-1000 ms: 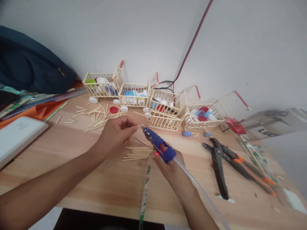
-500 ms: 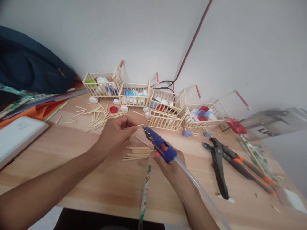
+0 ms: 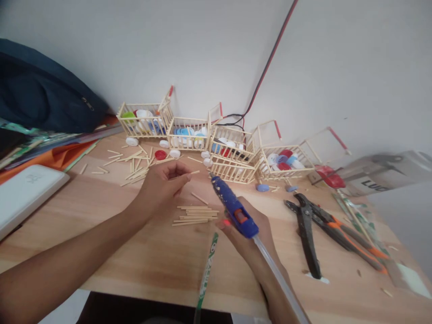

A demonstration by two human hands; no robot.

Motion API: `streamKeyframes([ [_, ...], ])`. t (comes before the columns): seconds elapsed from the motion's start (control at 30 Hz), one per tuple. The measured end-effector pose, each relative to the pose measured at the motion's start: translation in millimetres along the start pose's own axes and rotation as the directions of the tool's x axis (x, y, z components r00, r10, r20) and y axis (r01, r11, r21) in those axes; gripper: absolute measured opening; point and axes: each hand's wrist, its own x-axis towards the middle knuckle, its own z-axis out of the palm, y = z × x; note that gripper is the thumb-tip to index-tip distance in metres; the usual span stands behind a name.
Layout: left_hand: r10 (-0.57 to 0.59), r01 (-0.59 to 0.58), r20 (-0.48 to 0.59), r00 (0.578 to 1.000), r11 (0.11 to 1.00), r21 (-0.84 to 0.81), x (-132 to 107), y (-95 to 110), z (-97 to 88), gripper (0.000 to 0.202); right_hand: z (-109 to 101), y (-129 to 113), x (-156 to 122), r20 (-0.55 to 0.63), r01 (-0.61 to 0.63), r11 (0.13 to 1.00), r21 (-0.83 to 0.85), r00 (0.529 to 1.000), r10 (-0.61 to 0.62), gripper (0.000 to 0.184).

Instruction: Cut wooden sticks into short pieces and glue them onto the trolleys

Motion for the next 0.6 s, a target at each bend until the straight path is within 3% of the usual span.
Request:
streamKeyframes([
  [0.13,0.0,0.0,-0.001,1.0,1.0,-0.023,1.3,-3.5,-1.7,0.008,-31.9,8.1,-8.8,-0.035,0.069,0.989,-0.128,0.997,-0.074,0.024],
  [0.27,-0.014,0.016,0.018,1.0,0.998,-0.063,0.2,-4.7,-1.6,0.009,-57.6,34.3,-18.8,0.078,0.148,0.934,-0.326,0.989,-0.13,0.023],
  [0.43,-0.004,0.007,0.041,0.999,0.997,-0.075,-1.0,-6.8,0.6,0.009,-67.4,66.6,-20.6,0.236,0.08,0.929,-0.36,0.972,0.008,0.016],
  [0.6,-0.003,0.004,0.035,0.999,0.999,-0.039,-1.8,-5.8,1.2,0.009,-68.9,76.4,-10.1,0.334,0.113,0.926,-0.361,0.942,0.016,0.02],
])
